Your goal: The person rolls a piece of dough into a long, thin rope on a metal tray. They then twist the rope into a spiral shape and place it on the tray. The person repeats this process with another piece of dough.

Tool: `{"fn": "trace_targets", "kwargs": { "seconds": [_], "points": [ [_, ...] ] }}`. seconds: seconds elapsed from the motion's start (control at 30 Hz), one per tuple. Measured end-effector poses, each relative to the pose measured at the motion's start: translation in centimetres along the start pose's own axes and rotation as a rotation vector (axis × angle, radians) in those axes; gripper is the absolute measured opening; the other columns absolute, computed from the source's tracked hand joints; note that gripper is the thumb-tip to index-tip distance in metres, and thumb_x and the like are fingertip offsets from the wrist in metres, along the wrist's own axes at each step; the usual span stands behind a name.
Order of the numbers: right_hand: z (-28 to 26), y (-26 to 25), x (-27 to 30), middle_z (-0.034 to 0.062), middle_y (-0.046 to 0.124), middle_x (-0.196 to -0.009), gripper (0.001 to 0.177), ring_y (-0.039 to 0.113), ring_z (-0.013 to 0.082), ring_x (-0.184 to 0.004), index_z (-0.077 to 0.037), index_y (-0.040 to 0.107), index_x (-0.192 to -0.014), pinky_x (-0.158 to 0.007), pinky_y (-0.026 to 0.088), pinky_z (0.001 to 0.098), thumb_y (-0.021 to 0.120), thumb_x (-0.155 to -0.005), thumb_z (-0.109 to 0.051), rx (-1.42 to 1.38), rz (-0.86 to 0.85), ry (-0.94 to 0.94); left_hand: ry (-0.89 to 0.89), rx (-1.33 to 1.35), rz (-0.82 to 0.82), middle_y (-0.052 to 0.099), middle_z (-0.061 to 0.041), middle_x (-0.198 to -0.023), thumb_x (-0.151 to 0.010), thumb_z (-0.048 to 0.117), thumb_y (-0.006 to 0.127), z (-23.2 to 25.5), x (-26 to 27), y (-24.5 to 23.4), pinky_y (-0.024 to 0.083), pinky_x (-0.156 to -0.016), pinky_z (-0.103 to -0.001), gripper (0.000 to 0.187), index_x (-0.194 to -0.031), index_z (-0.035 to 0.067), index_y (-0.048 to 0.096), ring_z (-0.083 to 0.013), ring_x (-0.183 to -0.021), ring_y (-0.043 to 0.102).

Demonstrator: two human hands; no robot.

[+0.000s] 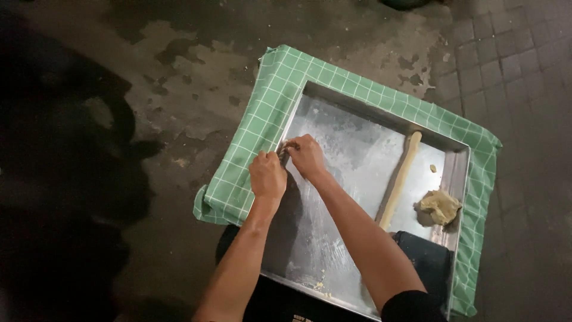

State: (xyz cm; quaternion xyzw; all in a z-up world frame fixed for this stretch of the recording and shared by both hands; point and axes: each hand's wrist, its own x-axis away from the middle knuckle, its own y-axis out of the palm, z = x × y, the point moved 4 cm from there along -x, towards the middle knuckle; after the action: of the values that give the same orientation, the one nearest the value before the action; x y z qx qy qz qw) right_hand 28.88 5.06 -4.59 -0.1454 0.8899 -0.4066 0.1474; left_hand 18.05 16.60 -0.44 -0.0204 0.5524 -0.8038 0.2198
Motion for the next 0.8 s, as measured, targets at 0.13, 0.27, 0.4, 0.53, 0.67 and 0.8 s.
{"fn": "trace_targets", "kwargs": {
  "seconds": [0.13,0.27,0.4,0.53,0.67,0.8],
  "points": [
    [0.7,0.2,0.8,0.0194,0.068,-0.094,0.018,0.069,0.0446,-0.093,-0.013,0.079,-0.102,-0.082,0.057,0.0507,0.078,-0.085,-0.016,-0.051,-0.039,-0.036,0.012,-0.044,-0.069,0.064,-0.01,-0.082,-0.084,0.011,0.066,0.0,-0.1,-0.1,0.057,-0.068,-0.039,0.003,-0.085,0.007,0.067,-0.0272,-0.078,0.07],
    [-2.6,-6.7,6.4,0.0164,0.072,-0.109,0.025,0.07,0.0359,-0.104,-0.011,0.078,-0.112,-0.091,0.057,0.0421,0.076,-0.088,-0.017,-0.168,-0.076,0.122,0.071,0.005,-0.003,0.065,-0.014,-0.082,-0.081,0.015,0.071,0.5,0.2,-1.6,0.057,-0.07,-0.046,0.011,-0.083,0.005,0.067,-0.0338,-0.08,0.07],
    [-0.5,-15.2,17.7,0.0082,0.077,-0.107,0.027,0.075,0.0239,-0.096,-0.015,0.078,-0.112,-0.077,0.059,0.0348,0.083,-0.085,-0.015,-0.218,0.149,0.225,0.083,-0.019,0.126,0.065,-0.013,-0.082,-0.075,0.02,0.077,1.2,0.4,-2.0,0.057,-0.07,-0.045,0.018,-0.08,0.007,0.065,-0.0326,-0.075,0.069],
    [-0.3,-23.7,31.9,0.0167,0.074,-0.095,0.019,0.073,0.0387,-0.088,-0.004,0.076,-0.114,-0.07,0.06,0.0411,0.075,-0.094,-0.005,-0.091,0.312,0.307,0.164,-0.01,0.202,0.063,-0.011,-0.102,-0.075,0.024,0.083,2.1,1.7,-3.0,0.05,-0.083,-0.049,0.024,-0.086,0.011,0.067,-0.0326,-0.091,0.065],
    [1.6,-23.3,43.3,0.0095,0.076,-0.083,0.022,0.075,0.0271,-0.075,-0.013,0.08,-0.109,-0.066,0.059,0.037,0.085,-0.088,-0.016,0.055,0.448,0.479,0.556,0.119,0.22,0.056,-0.008,-0.097,-0.077,0.02,0.078,7.0,7.5,1.1,0.045,-0.088,-0.046,0.018,-0.08,0.017,0.06,-0.0306,-0.091,0.058],
    [0.1,-21.2,45.6,-0.0027,0.078,-0.09,0.014,0.075,0.0228,-0.079,-0.02,0.079,-0.097,-0.069,0.056,0.0343,0.084,-0.084,-0.023,0.2,0.442,0.414,0.991,0.579,-0.218,0.057,-0.004,-0.082,-0.087,0.016,0.064,17.3,21.2,2.6,0.046,-0.083,-0.046,0.014,-0.074,0.017,0.06,-0.03,-0.079,0.057]
  ]
}}
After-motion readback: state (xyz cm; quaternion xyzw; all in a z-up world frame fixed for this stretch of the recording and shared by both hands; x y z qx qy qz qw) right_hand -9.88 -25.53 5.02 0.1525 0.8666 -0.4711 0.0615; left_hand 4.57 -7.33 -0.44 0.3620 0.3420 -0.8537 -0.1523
